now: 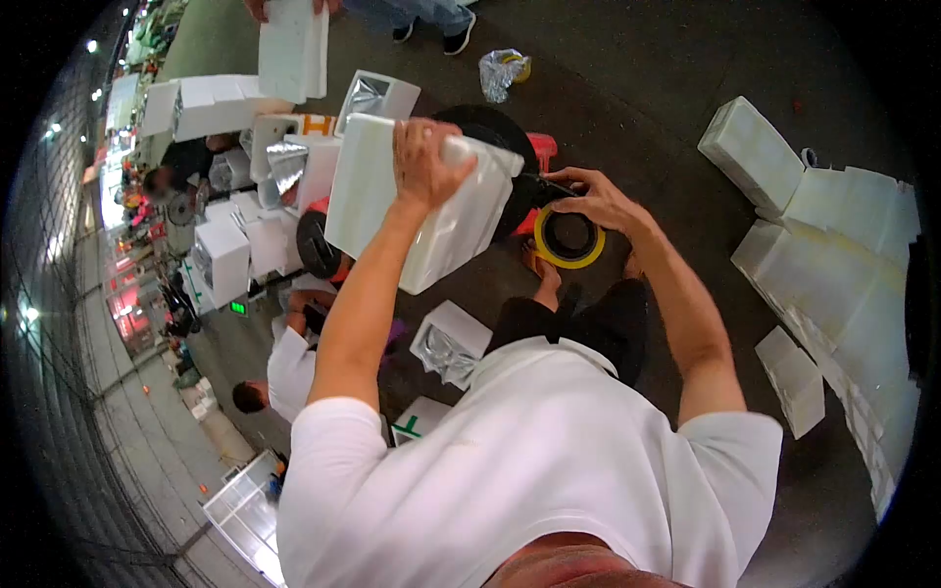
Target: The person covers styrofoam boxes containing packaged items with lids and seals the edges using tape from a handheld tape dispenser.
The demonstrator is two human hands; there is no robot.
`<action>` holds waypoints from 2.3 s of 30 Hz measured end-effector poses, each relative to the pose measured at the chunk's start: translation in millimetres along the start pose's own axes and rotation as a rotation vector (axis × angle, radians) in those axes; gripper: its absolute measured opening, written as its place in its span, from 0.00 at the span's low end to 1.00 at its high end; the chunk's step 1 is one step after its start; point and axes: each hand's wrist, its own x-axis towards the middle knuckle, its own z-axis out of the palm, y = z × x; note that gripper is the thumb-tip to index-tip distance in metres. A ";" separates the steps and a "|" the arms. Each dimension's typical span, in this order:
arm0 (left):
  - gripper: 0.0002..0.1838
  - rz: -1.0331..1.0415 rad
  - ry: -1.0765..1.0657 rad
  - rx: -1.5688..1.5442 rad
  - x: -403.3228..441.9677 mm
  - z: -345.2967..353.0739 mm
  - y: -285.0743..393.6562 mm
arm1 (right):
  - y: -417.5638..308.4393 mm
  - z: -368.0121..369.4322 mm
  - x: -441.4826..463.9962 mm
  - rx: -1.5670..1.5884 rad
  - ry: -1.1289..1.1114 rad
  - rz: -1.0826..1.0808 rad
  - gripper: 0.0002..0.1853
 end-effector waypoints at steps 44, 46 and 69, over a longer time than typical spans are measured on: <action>0.37 -0.872 0.817 -1.021 -106.9 -32.2 -120.6 | -66.4 6.0 36.3 0.938 0.636 -0.241 0.25; 0.34 -1.020 0.582 -1.177 -151.7 -6.2 -127.8 | -103.9 3.1 93.7 0.927 0.500 -0.251 0.21; 0.31 -0.859 0.656 -1.279 -216.7 26.7 -15.5 | -34.3 57.5 35.3 1.050 0.020 -0.124 0.20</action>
